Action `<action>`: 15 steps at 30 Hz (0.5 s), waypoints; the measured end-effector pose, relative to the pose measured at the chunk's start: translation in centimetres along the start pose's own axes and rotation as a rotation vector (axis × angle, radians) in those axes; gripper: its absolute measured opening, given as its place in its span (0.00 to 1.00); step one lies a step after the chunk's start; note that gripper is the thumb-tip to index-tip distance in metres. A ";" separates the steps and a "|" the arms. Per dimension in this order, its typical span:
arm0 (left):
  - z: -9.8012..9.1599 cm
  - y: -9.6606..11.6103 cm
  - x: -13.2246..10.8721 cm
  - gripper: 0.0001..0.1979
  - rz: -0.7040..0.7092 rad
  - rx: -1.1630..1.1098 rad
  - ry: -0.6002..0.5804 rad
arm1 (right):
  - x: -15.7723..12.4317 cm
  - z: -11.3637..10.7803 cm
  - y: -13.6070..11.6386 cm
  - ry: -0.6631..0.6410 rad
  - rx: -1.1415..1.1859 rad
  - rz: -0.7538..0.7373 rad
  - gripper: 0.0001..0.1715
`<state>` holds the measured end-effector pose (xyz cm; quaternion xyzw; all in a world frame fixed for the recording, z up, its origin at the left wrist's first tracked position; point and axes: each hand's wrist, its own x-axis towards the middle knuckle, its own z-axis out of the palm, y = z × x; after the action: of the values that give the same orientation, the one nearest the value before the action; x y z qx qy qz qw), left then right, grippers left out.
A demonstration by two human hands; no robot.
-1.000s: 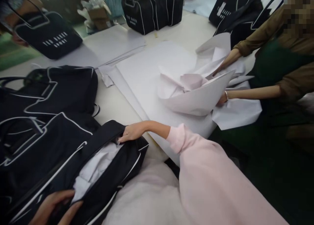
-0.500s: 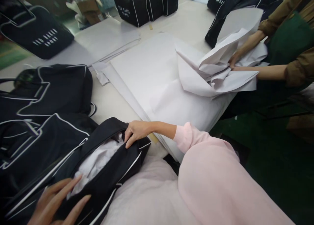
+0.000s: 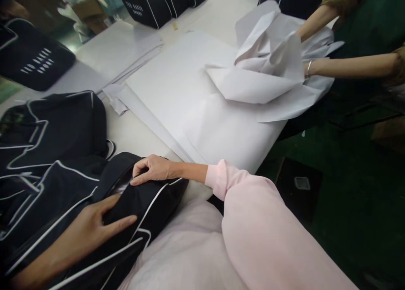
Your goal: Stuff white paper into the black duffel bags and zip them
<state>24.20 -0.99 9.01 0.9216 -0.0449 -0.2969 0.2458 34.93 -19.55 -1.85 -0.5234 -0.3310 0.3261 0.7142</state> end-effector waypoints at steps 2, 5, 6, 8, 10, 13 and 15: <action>-0.4 1.1 1.5 0.24 -0.048 0.001 -0.070 | 0.2 -0.1 0.1 0.017 -0.044 -0.010 0.15; -0.5 2.3 3.2 0.26 -0.173 -0.098 -0.172 | 0.5 -0.3 0.2 0.047 -0.100 -0.003 0.13; -0.4 2.7 3.4 0.26 -0.241 -0.188 -0.200 | 0.5 -0.3 0.2 0.060 -0.110 0.000 0.13; 0.5 3.4 3.4 0.28 -0.390 -0.438 -0.236 | 0.3 -0.4 0.3 0.051 -0.109 -0.016 0.12; 1.9 3.8 3.2 0.29 -0.500 -0.676 -0.267 | -0.1 -0.6 0.4 -0.002 -0.084 -0.050 0.12; 3.9 3.2 3.0 0.30 -0.458 -0.700 -0.184 | -1.2 -1.0 0.6 -0.066 -0.066 -0.100 0.13; 4.3 2.3 3.2 0.31 -0.293 -0.521 -0.040 | -2.0 -1.1 0.7 -0.072 -0.087 -0.135 0.13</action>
<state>24.53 -5.55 5.40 0.8183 0.1613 -0.3487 0.4275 34.64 -21.60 -3.01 -0.5182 -0.4050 0.2812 0.6988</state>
